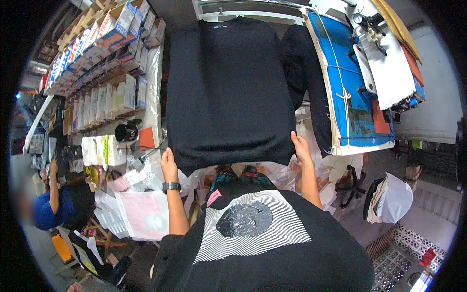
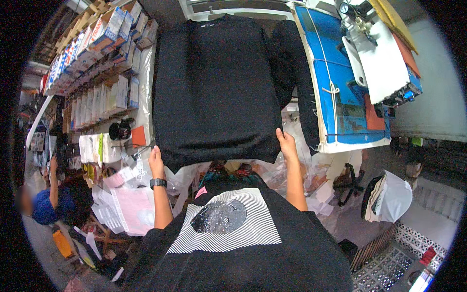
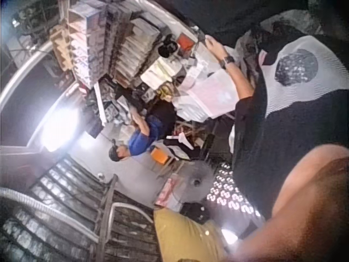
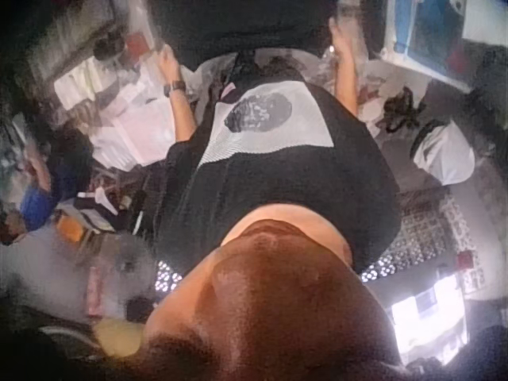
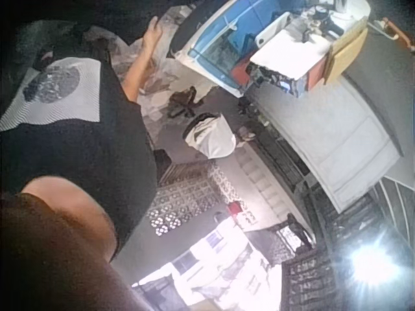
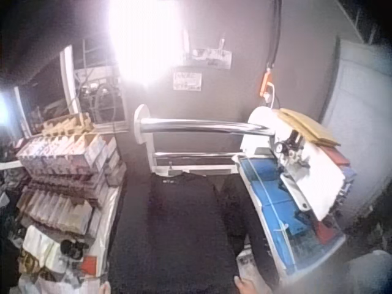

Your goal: The person aligns black t-shirts on a heat press platen, peels plastic transfer films off printed designs at a table, and operates the heat press.

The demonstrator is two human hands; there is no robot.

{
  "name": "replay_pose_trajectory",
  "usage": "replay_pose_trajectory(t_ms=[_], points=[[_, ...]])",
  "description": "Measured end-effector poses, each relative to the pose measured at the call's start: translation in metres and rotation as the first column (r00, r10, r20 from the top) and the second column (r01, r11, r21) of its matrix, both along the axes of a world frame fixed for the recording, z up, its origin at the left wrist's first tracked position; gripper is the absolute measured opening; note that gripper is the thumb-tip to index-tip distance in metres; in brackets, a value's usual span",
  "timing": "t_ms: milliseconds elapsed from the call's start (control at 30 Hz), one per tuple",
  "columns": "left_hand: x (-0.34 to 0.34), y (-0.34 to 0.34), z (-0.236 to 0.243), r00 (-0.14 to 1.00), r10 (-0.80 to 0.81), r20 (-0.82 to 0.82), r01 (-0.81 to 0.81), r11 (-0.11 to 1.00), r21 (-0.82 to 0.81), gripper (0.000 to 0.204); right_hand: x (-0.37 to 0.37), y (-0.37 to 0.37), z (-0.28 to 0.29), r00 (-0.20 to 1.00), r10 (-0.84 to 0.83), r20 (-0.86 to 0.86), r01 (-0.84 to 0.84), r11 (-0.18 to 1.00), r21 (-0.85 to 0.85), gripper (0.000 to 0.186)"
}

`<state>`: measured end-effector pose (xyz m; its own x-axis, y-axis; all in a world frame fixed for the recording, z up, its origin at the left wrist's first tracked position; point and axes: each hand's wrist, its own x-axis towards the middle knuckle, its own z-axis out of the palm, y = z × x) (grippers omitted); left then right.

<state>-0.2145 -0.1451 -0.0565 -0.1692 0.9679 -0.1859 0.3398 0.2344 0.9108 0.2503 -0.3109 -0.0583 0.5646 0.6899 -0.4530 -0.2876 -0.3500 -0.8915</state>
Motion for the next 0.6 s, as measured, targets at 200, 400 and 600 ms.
replay_pose_trajectory(t_ms=[200,400,600], points=[[-0.024,-0.018,-0.031,0.973,-0.004,0.23,0.029,0.994,-0.107,0.042,-0.005,-0.024,-0.017,0.984,0.045,-0.173,-0.027,0.994,0.109,0.042],[-0.002,-0.054,-0.006,0.799,0.077,0.597,0.068,0.974,-0.216,0.028,-0.016,-0.066,-0.012,0.948,-0.013,-0.319,0.059,0.989,0.136,0.038],[-0.045,-0.065,-0.038,0.859,0.041,0.51,-0.041,0.999,-0.012,0.024,-0.008,-0.079,-0.019,0.989,0.053,-0.138,-0.02,0.972,0.232,0.035]])
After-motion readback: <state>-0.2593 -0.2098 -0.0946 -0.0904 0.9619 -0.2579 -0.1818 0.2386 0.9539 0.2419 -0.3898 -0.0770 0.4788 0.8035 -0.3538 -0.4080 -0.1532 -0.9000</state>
